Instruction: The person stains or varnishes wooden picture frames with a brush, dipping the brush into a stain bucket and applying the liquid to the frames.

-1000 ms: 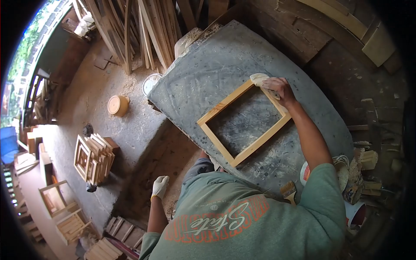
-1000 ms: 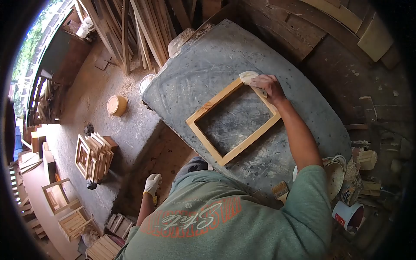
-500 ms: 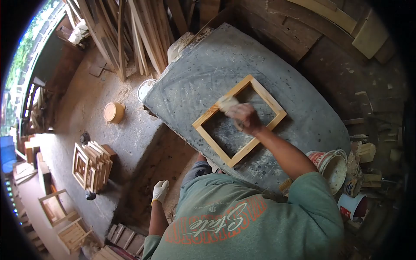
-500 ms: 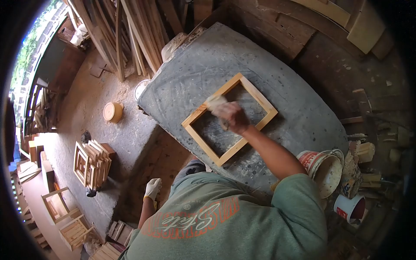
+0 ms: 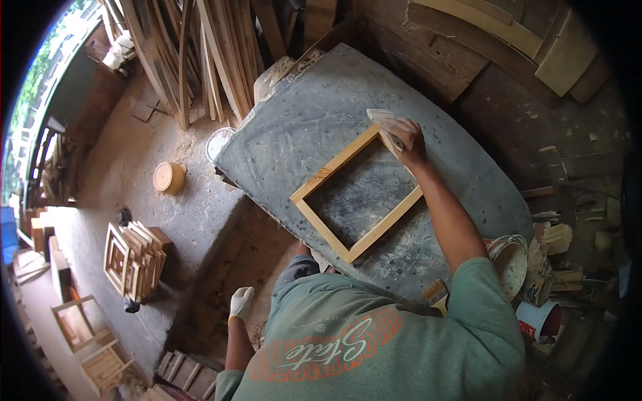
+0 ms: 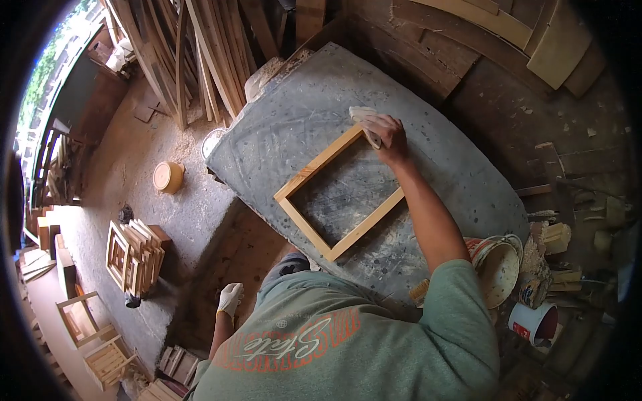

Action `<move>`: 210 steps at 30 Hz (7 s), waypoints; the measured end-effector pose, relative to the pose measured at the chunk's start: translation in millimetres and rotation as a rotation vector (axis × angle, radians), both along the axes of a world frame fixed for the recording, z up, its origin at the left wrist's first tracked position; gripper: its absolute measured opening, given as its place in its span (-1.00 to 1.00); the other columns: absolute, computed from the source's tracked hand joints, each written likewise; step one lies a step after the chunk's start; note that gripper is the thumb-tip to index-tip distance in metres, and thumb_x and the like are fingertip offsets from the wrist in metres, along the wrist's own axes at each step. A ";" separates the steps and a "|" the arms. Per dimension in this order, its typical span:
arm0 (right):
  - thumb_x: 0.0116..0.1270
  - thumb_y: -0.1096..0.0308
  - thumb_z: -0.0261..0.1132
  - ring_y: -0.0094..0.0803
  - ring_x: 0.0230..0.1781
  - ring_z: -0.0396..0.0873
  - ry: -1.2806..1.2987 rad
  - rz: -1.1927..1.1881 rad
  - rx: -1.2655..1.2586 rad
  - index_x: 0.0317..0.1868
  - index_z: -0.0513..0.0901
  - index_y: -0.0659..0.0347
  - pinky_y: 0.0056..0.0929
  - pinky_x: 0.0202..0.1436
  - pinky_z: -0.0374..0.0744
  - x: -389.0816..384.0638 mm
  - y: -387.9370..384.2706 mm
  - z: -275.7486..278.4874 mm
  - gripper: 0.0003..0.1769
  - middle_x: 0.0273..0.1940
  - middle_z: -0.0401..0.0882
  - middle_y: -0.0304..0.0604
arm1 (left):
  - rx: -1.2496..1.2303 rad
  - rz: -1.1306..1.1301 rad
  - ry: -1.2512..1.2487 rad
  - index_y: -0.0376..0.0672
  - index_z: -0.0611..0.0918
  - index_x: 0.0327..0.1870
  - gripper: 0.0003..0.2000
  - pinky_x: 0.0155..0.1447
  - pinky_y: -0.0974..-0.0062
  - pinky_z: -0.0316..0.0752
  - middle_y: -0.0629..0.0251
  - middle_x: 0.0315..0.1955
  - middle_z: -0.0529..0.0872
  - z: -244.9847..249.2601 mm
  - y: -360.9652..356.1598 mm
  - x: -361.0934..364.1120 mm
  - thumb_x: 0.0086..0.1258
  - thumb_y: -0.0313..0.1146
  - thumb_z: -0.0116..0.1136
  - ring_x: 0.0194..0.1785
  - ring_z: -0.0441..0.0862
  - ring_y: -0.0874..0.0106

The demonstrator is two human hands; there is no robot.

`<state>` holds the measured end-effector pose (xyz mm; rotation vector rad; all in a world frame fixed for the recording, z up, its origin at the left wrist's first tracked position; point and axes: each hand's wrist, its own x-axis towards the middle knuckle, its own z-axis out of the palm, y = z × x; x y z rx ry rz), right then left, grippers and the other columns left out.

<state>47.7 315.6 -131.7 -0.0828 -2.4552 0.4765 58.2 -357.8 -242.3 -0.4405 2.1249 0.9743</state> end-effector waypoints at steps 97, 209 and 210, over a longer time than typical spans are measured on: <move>0.37 0.25 0.35 -0.57 -0.21 0.59 -0.652 0.100 -1.195 -0.14 0.70 0.25 -0.49 -0.11 0.57 89.9 -175.5 -33.6 -0.77 -0.24 0.68 -0.31 | -0.011 -0.144 0.087 -0.33 0.71 -0.07 -0.64 -0.04 0.46 0.53 0.19 -0.29 0.76 -29.8 -46.0 5.6 0.37 -0.16 0.26 -0.18 0.66 0.43; 0.43 0.27 0.25 -0.22 -0.07 0.66 0.955 -0.902 -0.854 0.09 0.55 0.44 -0.34 -0.05 0.69 412.4 -127.7 120.3 -0.61 -0.03 0.64 -0.02 | 0.082 -0.736 0.722 -0.26 0.69 -0.16 -0.61 0.00 0.17 0.56 -0.02 -0.26 0.76 108.1 286.0 -21.7 0.36 -0.04 0.18 -0.13 0.71 0.02; 0.43 0.26 0.25 -0.24 -0.07 0.66 1.016 -0.768 -0.931 0.11 0.53 0.43 -0.34 -0.06 0.70 396.4 -133.2 121.7 -0.59 -0.03 0.63 -0.03 | 0.119 -0.726 0.734 -0.25 0.68 -0.12 -0.64 0.03 0.16 0.55 -0.01 -0.23 0.76 107.5 287.2 -16.9 0.35 -0.08 0.19 -0.11 0.70 0.02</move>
